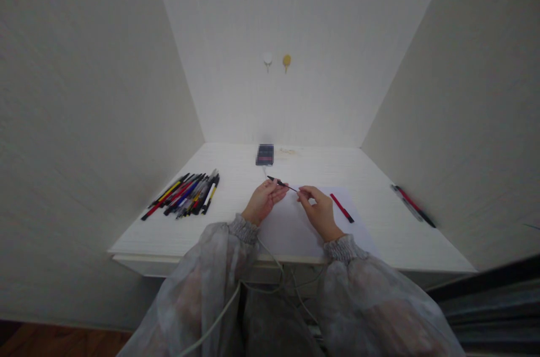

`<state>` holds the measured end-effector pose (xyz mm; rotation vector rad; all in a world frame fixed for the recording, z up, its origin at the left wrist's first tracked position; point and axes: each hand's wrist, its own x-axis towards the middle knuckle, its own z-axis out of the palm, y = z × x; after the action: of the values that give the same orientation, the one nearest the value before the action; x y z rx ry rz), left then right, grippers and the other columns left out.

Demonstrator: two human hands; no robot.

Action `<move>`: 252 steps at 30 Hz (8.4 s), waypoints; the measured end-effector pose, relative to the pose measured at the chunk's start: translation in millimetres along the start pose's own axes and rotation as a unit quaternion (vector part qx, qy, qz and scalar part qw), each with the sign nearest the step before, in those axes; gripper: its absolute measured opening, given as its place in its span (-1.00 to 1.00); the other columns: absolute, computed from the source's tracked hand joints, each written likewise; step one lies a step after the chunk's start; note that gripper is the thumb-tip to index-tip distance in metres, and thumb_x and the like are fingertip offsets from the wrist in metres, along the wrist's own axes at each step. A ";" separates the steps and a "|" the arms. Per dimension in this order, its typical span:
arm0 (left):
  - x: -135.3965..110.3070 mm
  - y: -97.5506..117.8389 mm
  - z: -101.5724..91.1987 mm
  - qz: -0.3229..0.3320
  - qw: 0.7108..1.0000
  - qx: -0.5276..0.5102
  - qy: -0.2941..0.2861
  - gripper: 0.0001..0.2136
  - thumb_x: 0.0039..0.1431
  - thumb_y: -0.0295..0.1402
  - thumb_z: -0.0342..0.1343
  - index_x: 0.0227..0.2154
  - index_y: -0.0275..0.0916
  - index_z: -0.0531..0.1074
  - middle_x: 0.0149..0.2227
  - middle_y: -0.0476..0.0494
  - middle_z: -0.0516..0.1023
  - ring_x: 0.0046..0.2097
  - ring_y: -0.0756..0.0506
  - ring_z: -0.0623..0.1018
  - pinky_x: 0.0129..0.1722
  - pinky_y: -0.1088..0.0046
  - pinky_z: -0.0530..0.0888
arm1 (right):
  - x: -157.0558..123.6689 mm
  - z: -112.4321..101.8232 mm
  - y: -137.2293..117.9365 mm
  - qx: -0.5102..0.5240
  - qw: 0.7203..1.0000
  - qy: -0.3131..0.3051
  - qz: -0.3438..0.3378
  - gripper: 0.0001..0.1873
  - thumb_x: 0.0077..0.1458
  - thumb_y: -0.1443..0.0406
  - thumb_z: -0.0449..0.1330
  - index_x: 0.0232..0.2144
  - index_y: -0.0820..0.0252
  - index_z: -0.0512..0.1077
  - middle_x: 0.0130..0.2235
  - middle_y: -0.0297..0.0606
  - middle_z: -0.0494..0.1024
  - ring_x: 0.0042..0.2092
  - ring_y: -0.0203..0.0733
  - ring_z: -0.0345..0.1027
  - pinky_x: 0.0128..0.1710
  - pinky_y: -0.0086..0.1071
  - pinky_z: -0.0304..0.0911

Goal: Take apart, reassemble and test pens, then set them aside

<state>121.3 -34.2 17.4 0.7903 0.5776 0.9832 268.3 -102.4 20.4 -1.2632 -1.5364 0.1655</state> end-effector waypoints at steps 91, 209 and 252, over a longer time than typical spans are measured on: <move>4.7 0.7 -5.5 0.055 0.998 -0.024 0.033 -0.94 0.11 -0.41 -0.03 -0.41 -0.25 0.19 -0.38 -0.16 0.51 -0.33 0.01 0.53 -0.22 0.47 0.44 | 4.7 -46.1 13.2 -0.170 0.962 -0.212 -0.035 -0.82 0.03 0.28 0.01 -0.40 0.21 0.38 -0.46 -0.28 0.45 -0.46 -0.29 0.25 -0.43 -0.45 0.12; 4.1 -9.2 -1.9 0.031 0.998 -0.046 -0.019 -0.95 0.01 -0.50 0.06 -0.43 -0.30 0.30 -0.38 -0.10 0.46 -0.27 0.03 0.50 -0.13 0.52 0.38 | 4.9 -5.1 25.6 -0.065 0.981 -0.176 0.045 -0.65 0.10 0.14 -0.09 -0.46 0.19 0.38 -0.61 -0.35 0.39 -0.54 -0.31 0.25 -0.50 -0.47 0.10; 7.2 -11.5 -2.0 0.029 0.998 -0.059 0.023 -0.96 -0.02 -0.52 0.09 -0.48 -0.33 0.33 -0.38 -0.07 0.44 -0.25 0.05 0.47 -0.07 0.52 0.34 | 4.0 -5.3 23.5 -0.153 0.974 -0.166 -0.004 -0.71 0.02 0.15 0.04 -0.25 0.18 0.36 -0.43 -0.25 0.47 -0.42 -0.24 0.29 -0.42 -0.42 0.13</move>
<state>128.9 -30.9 6.4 0.6851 0.5330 1.0816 287.4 -91.9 9.4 -1.5282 -1.9085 0.1444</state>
